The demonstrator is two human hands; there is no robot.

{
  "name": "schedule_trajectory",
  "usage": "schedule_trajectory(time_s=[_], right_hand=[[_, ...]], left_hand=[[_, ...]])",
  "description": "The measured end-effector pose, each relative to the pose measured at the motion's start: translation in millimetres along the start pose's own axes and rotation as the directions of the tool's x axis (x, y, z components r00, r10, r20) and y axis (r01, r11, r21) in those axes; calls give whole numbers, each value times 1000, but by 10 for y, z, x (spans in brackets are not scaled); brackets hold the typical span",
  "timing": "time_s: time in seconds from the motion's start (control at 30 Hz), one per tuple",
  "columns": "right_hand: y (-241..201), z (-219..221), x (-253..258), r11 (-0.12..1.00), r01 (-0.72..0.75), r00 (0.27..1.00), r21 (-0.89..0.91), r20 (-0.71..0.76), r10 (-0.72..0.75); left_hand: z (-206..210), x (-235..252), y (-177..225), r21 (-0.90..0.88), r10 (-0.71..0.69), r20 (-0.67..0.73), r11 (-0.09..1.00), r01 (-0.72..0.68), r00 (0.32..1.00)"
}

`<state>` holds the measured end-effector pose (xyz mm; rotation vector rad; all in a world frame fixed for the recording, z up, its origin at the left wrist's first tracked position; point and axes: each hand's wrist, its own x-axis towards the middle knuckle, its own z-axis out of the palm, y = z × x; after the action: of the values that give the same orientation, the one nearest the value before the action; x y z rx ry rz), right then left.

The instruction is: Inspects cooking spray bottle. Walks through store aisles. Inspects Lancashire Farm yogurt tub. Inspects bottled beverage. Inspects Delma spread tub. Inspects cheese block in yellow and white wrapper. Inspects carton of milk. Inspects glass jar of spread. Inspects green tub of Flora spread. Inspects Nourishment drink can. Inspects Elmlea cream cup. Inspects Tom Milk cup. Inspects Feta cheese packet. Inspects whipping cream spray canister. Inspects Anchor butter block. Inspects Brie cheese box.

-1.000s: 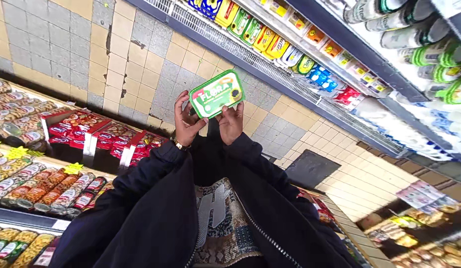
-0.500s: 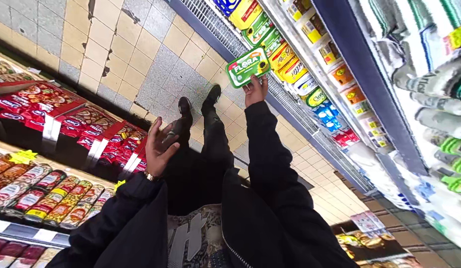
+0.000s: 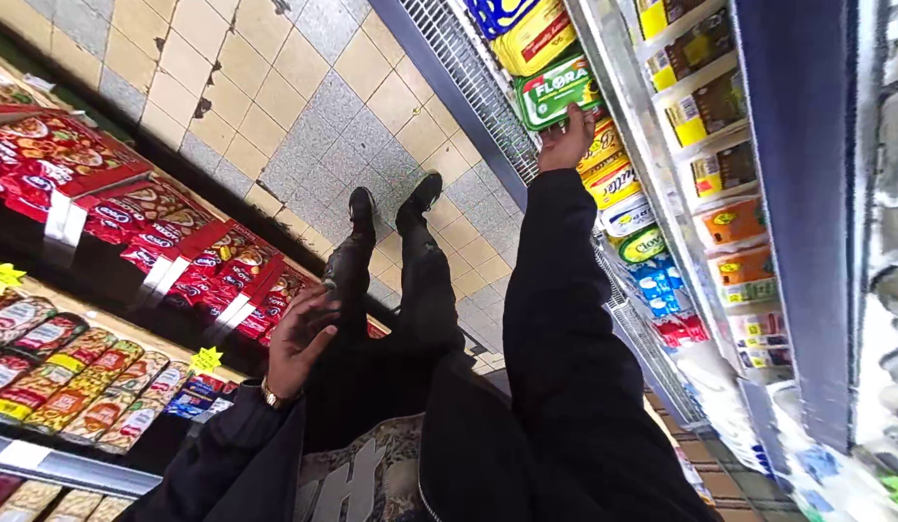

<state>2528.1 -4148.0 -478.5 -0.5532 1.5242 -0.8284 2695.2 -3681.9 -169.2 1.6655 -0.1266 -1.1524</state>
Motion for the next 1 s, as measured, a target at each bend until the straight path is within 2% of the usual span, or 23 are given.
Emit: schedule_trajectory(time_s=[0.13, 0.23, 0.37, 0.43, 0.53, 0.67, 0.73, 0.83, 1.0], right_hand=[[-77, 110, 105, 998, 9, 998, -56, -69, -12], [-162, 106, 76, 992, -15, 1000, -124, -12, 14], [-303, 2, -261, 966, -68, 994, -251, 61, 86], [-366, -79, -574, 936, -48, 992, -349, 92, 85], [-514, -234, -1218, 896, 67, 971, -439, 236, 43], [-970, -445, -2438, 886, 181, 912, -427, 410, 11], [-1275, -541, -3101, 904, 221, 880, -366, 474, -24], [-1649, -720, -4045, 930, 308, 824, -200, 544, -156], [-1962, -902, -5301, 866, 499, 697, -16, 601, -391]], left_hand=[[28, -21, 4, 0, 0, 11, 1000, 0, 1000], [57, -37, 53, -7, 18, 37, 1000, -18, 999], [111, -76, 164, -20, 68, 60, 998, -67, 996], [145, -109, 285, -23, 98, 77, 995, -97, 992], [192, -171, 542, -12, 157, 108, 988, -157, 982], [222, -271, 1016, -26, 263, 168, 965, -262, 950], [227, -328, 1274, -53, 322, 205, 946, -318, 924], [212, -480, 1598, -87, 404, 248, 914, -395, 880], [48, -828, 1928, -119, 496, 301, 867, -484, 815]])
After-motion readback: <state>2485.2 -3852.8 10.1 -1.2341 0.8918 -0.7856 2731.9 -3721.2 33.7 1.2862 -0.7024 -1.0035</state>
